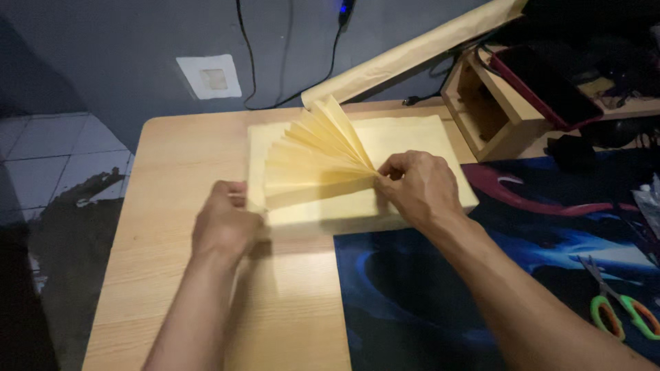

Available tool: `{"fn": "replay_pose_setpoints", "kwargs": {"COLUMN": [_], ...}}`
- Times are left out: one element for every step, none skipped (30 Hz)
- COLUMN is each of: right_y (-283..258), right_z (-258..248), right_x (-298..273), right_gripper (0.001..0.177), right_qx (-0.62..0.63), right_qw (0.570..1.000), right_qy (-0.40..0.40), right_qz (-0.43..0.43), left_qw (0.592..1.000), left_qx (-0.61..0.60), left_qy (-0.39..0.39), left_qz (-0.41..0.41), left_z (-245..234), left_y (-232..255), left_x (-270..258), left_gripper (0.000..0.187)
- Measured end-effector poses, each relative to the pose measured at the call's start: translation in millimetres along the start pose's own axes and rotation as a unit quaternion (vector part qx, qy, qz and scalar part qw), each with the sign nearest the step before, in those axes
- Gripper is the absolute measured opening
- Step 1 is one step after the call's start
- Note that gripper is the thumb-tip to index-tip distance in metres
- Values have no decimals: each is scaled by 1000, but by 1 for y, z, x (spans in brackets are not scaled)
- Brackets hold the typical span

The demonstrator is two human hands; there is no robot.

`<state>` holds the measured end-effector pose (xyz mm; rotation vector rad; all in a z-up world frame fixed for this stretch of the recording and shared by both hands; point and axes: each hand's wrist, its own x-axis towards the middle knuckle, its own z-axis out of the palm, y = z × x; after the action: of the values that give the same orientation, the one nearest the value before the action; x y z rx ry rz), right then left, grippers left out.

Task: The person folds a yellow paper fan, cuts pieces of tape with scissors, and tapes the fan's base to secure it. The person repeatedly adjusts the folds and applies tape to the base of the fan.

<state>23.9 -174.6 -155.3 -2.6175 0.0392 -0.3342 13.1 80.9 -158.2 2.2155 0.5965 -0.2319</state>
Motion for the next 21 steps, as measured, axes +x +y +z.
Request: {"fn": "replay_pose_setpoints", "kwargs": {"right_y": [1,2,3,5,6,7,8,9,9,10,10,9,8,7,7,8,8,10,12,15,17], "right_z": [-2,-5,-7,-8,-9,-9,-8,-5,-3,0,4,9,12,16,18,20,21,23,24,25,26], "right_x": [-1,-3,-5,-7,-10,-12,-14,-17,-20,-23,-25,-26,-27,-25,-24,-23,-23,-24,-23,-23,-22], "right_gripper": [21,21,22,21,21,21,20,18,17,15,14,13,13,13,14,12,11,11,14,18,21], "right_qx": [4,7,11,28,44,61,119,178,237,280,323,366,357,349,340,313,286,258,229,199,169], "right_qw": [1000,1000,999,999,997,996,989,979,964,952,938,922,924,926,928,937,944,949,956,962,966], "right_qy": [-9,-19,-28,-22,-16,-9,14,36,59,68,77,85,91,96,101,117,133,149,136,121,105], "right_qz": [7,14,21,37,53,69,83,96,110,106,102,97,102,106,110,105,101,98,121,142,163], "left_qw": [999,997,996,995,993,993,992,990,993,991,984,983,971,950,924,907,888,867,890,909,924], "left_qx": [19,39,56,73,90,104,118,134,91,50,8,-78,-163,-210,-256,-269,-282,-293,-302,-311,-317], "left_qy": [-24,-49,-59,-70,-81,-63,-44,-26,14,52,91,36,-20,-42,-65,-45,-25,-7,-22,-36,-50], "left_qz": [-18,-35,-26,-16,-6,10,25,40,76,113,150,162,172,225,277,320,363,404,341,276,209], "left_z": [-1,-1,-2,-1,0,1,3,5,9,14,21,29,38,48,56,61,64,66,68,68,66], "left_y": [7,12,15,17,17,17,18,17,16,16,17,23,31,36,40,45,51,55,61,66,70], "left_x": [-7,-14,-21,-27,-32,-35,-36,-37,-38,-40,-42,-41,-41,-45,-51,-55,-59,-64,-67,-70,-73], "left_gripper": [54,53,51,49,47,41,35,30,33,37,41,48,55,68,83,85,88,91,76,61,48]}}
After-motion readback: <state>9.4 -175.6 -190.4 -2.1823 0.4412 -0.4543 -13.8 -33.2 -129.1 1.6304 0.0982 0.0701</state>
